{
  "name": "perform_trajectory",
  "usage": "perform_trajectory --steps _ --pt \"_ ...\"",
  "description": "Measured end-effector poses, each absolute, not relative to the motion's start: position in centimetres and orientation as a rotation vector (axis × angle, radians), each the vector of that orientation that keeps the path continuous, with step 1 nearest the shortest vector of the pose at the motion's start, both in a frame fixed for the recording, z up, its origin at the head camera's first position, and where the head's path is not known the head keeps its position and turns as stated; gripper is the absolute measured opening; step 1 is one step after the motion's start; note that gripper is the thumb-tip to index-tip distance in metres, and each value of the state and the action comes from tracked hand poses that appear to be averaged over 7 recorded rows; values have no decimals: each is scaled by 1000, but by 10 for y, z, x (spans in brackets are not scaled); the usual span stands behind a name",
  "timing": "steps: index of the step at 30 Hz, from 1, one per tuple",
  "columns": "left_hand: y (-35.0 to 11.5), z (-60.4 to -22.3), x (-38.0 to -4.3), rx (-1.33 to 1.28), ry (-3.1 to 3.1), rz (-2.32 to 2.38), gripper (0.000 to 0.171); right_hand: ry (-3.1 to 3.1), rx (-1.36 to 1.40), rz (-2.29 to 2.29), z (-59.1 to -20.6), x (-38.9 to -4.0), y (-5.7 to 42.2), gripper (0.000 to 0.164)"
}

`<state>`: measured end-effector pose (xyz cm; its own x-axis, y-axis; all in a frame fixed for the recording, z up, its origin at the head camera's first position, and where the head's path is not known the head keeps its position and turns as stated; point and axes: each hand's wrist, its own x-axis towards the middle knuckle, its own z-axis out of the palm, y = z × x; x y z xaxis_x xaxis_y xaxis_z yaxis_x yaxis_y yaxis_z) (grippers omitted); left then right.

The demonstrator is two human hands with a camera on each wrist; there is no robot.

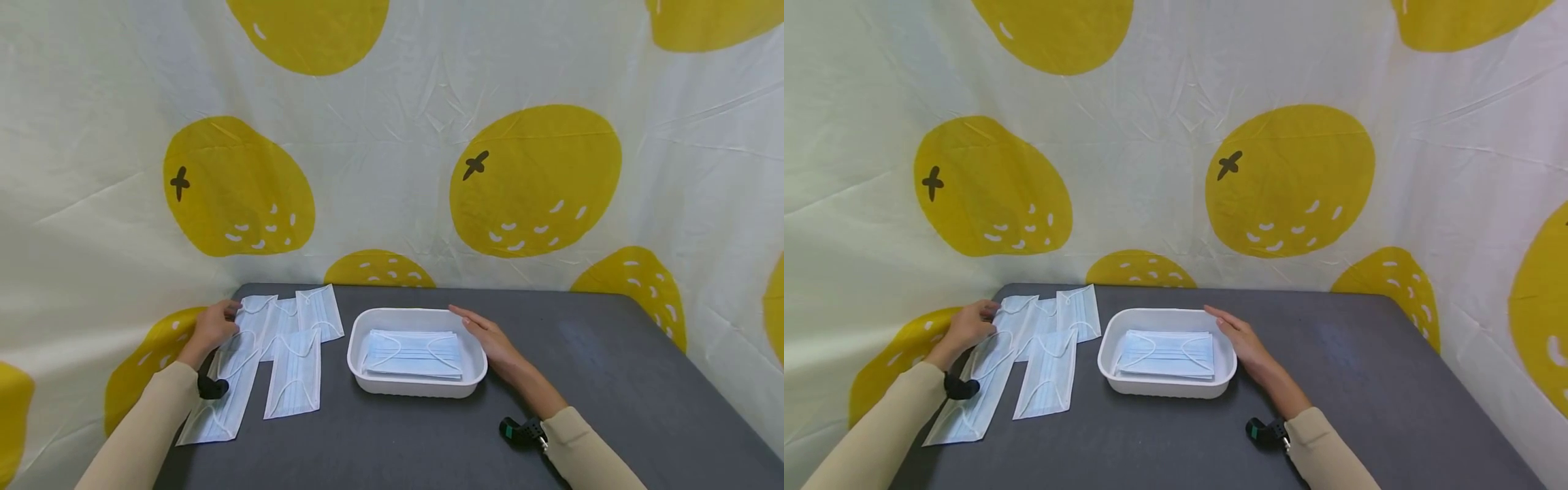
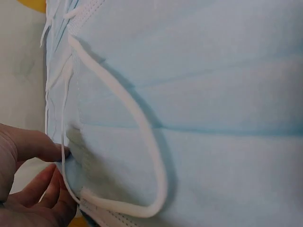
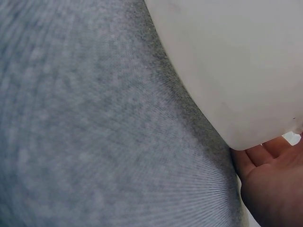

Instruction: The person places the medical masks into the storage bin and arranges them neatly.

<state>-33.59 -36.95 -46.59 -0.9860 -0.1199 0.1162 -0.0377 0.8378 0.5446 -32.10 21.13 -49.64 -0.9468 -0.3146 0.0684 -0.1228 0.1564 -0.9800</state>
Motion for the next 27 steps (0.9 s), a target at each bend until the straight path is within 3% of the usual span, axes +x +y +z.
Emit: perform_trajectory --steps 21,27 --pt "-366 -457 -335 277 -2804 -1219 64 2268 -436 -1900 -495 -321 212 48" --pt "-376 -460 -339 220 -2843 -1230 53 2255 -448 -1915 -495 -321 213 48"
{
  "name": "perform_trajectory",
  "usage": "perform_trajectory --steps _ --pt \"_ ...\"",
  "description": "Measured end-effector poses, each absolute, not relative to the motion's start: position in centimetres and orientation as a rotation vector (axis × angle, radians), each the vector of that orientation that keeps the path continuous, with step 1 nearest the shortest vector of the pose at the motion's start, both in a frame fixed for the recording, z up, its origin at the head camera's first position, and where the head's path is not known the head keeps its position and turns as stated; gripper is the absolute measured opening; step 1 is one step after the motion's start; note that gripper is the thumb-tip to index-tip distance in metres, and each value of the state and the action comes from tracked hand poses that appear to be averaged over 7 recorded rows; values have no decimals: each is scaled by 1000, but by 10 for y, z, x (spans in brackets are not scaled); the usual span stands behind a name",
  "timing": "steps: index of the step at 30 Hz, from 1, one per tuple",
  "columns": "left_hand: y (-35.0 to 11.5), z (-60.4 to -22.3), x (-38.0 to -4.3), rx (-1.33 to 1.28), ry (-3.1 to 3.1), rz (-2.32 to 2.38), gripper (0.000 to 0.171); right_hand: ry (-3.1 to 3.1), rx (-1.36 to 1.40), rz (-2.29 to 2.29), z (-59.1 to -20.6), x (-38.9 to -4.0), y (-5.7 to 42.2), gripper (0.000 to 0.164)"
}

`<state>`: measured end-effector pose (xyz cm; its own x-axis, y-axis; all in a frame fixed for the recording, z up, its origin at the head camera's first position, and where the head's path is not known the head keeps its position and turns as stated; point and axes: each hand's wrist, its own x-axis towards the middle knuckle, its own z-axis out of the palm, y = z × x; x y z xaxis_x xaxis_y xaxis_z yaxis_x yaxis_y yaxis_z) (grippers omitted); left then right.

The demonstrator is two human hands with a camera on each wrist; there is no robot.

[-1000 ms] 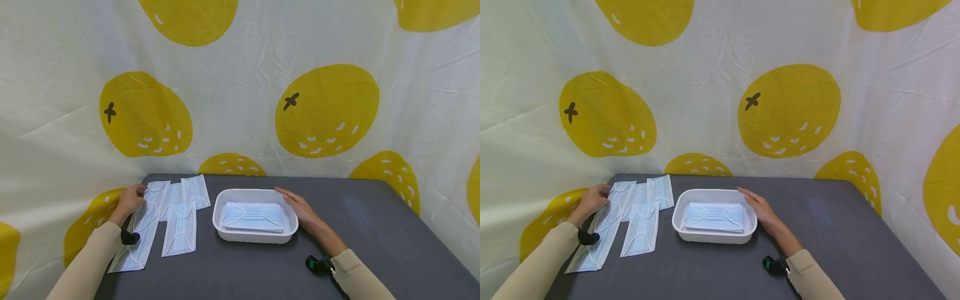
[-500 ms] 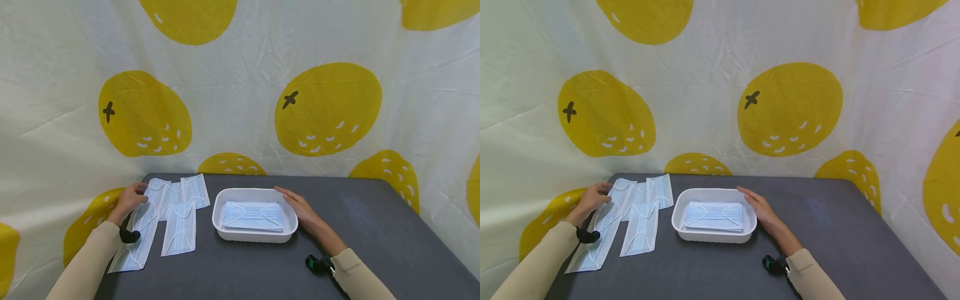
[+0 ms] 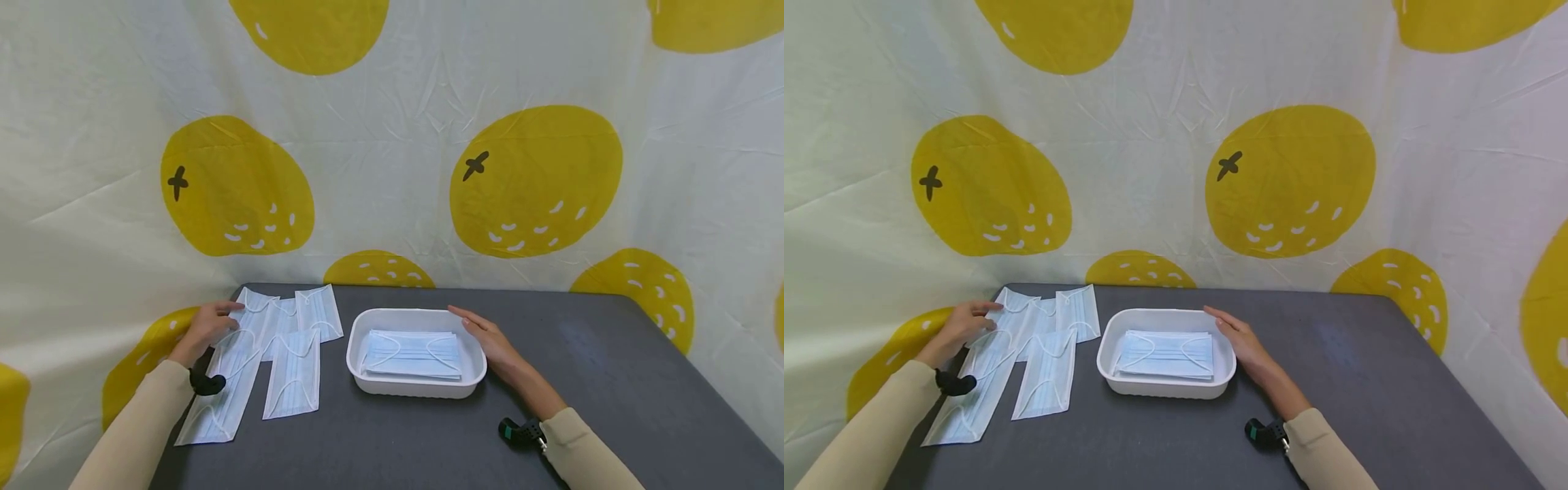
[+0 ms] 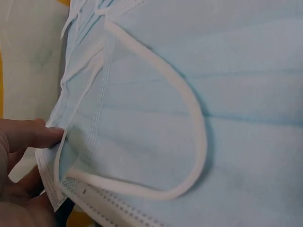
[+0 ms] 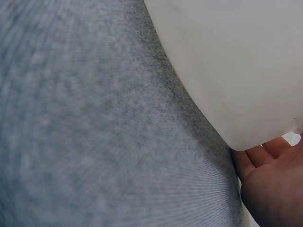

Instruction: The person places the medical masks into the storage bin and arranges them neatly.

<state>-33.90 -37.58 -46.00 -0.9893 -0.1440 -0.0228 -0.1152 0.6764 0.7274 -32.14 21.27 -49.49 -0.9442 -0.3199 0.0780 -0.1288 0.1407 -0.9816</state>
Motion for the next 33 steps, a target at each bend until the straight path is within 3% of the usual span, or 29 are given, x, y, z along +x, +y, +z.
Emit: perform_trajectory --steps 19,33 --pt "-369 -440 -332 85 -2694 -1142 48 2269 -441 -1912 -494 -320 214 48" --pt "-353 -410 -328 134 -2484 -1116 43 2256 -432 -1914 -495 -320 212 47"
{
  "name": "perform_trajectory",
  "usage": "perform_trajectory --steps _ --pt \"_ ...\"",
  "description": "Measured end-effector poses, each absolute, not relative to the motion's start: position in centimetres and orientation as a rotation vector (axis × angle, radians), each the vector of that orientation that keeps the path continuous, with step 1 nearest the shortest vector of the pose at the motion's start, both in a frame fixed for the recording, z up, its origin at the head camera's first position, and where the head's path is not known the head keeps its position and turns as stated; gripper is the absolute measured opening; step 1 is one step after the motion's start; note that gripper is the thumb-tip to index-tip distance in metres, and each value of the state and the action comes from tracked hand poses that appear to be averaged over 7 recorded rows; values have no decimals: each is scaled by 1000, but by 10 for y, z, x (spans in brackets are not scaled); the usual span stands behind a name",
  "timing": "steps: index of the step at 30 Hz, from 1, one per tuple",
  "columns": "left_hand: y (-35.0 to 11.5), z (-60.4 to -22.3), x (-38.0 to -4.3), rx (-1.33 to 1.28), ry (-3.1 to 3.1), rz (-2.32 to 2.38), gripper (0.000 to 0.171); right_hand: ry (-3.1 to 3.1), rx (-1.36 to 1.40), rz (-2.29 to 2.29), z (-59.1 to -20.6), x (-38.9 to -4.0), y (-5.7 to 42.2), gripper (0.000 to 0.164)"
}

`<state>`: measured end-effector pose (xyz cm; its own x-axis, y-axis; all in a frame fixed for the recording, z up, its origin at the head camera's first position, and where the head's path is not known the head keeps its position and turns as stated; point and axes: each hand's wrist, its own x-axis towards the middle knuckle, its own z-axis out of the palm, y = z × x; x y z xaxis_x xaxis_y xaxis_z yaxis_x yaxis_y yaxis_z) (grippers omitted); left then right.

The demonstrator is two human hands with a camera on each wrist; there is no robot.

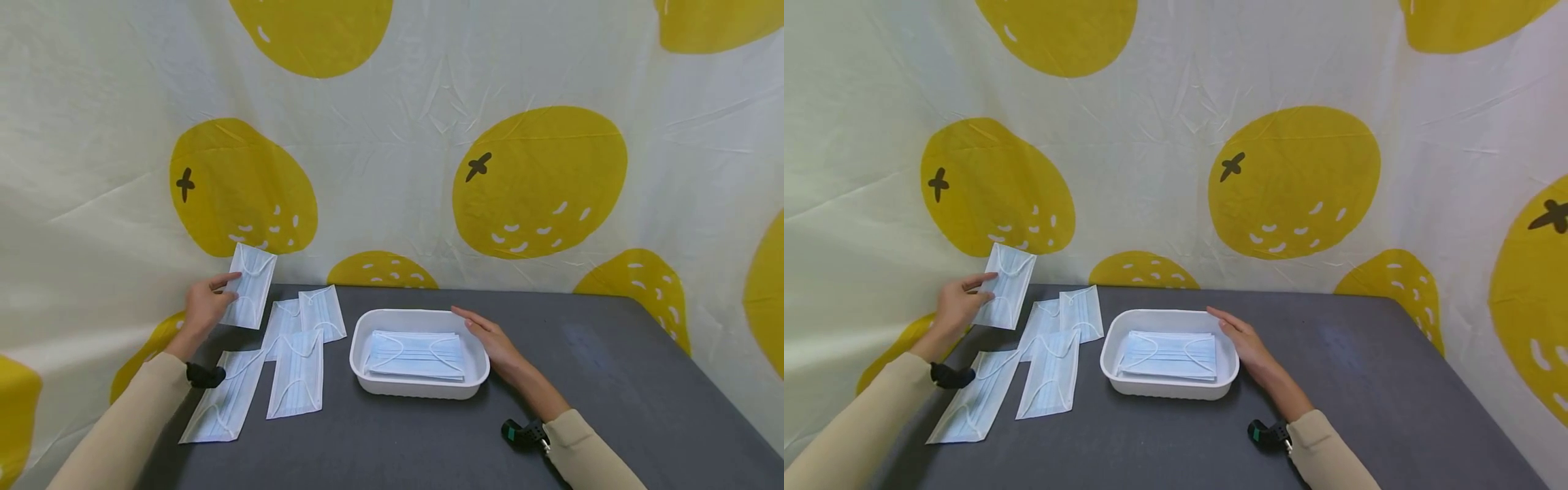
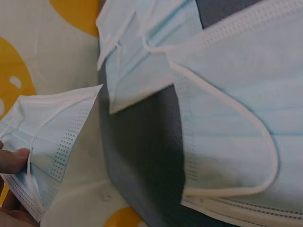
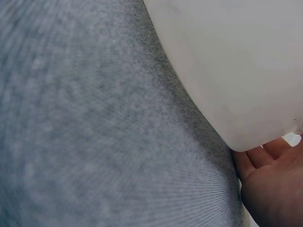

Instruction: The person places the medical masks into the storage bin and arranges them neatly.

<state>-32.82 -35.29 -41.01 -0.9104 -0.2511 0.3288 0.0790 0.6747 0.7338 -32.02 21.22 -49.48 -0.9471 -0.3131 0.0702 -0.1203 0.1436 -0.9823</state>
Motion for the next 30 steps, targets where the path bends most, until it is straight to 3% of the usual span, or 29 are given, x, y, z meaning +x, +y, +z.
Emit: perform_trajectory --steps 30 --pt "-228 -362 -322 -310 -2424 -1383 40 2256 -453 -1917 -494 -322 211 47"
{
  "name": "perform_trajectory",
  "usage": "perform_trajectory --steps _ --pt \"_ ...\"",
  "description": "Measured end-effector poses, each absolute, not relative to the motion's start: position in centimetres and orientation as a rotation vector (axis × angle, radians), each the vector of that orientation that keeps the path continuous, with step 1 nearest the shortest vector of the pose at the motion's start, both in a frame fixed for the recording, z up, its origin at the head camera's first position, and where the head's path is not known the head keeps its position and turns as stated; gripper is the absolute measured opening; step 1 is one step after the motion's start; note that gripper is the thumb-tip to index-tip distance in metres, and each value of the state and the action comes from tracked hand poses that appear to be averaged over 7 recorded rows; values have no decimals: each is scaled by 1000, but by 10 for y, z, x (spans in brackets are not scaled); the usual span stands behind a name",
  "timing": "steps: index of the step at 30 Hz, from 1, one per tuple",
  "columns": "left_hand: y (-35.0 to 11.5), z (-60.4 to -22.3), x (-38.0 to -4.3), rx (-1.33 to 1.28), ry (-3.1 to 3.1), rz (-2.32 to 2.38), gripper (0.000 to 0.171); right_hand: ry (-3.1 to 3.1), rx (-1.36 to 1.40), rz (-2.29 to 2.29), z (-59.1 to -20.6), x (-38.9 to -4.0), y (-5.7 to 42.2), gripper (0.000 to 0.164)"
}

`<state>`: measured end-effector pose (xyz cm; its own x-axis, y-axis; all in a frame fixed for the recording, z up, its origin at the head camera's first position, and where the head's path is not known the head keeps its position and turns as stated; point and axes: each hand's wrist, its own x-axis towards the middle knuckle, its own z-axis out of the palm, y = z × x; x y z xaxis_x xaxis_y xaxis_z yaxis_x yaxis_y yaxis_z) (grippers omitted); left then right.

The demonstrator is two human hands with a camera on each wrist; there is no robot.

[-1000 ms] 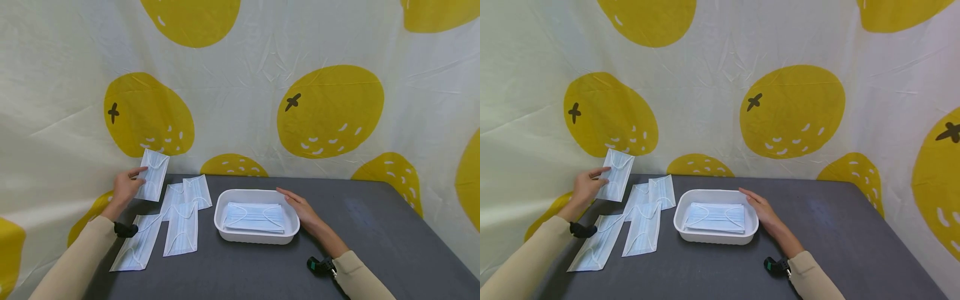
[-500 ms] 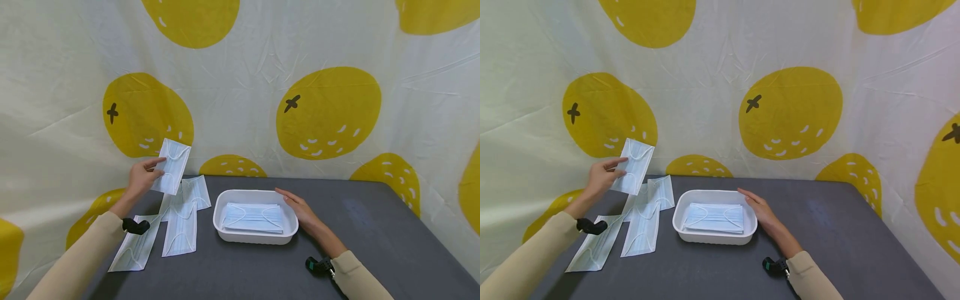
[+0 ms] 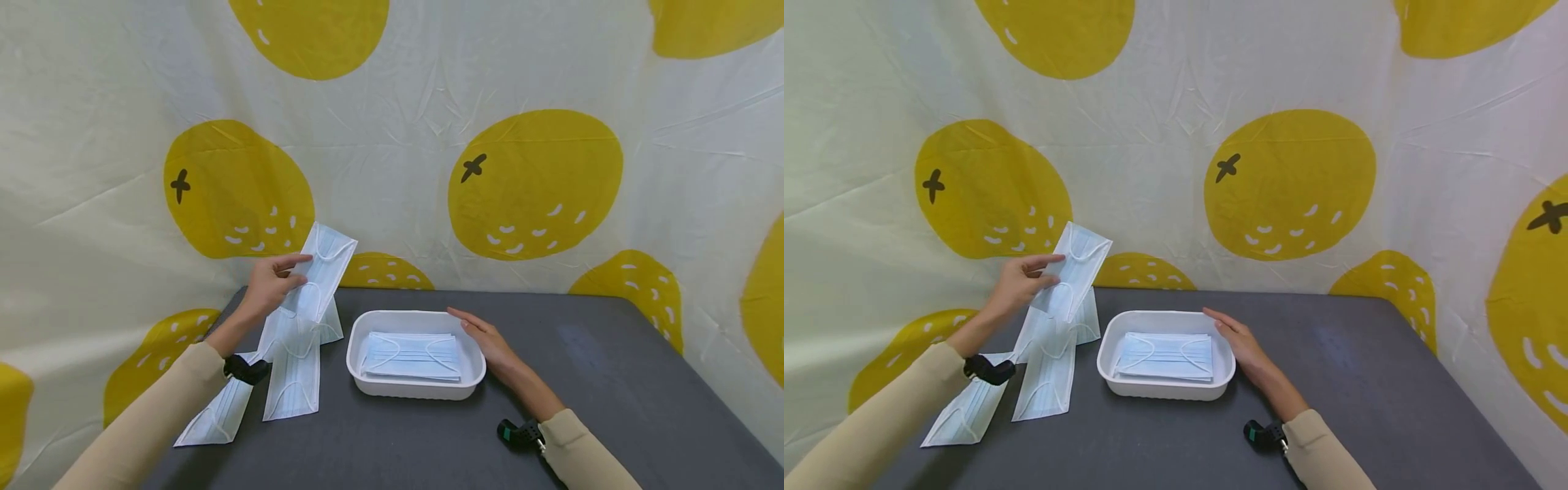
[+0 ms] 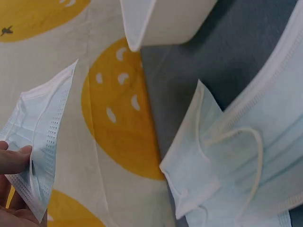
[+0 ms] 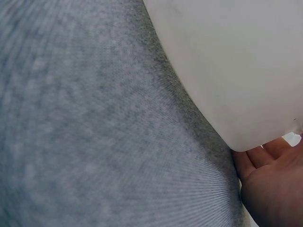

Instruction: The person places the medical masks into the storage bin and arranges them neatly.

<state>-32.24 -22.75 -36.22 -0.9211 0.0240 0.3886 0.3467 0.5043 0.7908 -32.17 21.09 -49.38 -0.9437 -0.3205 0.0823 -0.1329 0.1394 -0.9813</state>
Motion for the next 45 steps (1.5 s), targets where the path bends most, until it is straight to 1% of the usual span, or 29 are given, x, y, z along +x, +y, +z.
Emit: perform_trajectory --steps 11,21,29,38,45 --pt "-183 -351 -326 -372 -2428 -1451 40 2272 -439 -1906 -493 -322 212 47" --pt "-154 -347 -324 -514 -2439 -1569 42 2243 -452 -1926 -494 -321 211 47" --pt "-132 -340 -324 -588 -2494 -1550 39 2260 -468 -1918 -494 -322 212 47" --pt "-115 -347 -326 -742 -2567 -1529 41 2240 -462 -1947 -496 -323 210 47" --pt "-104 -351 -331 -810 -2625 -1473 39 2254 -458 -1943 -496 -323 211 47"
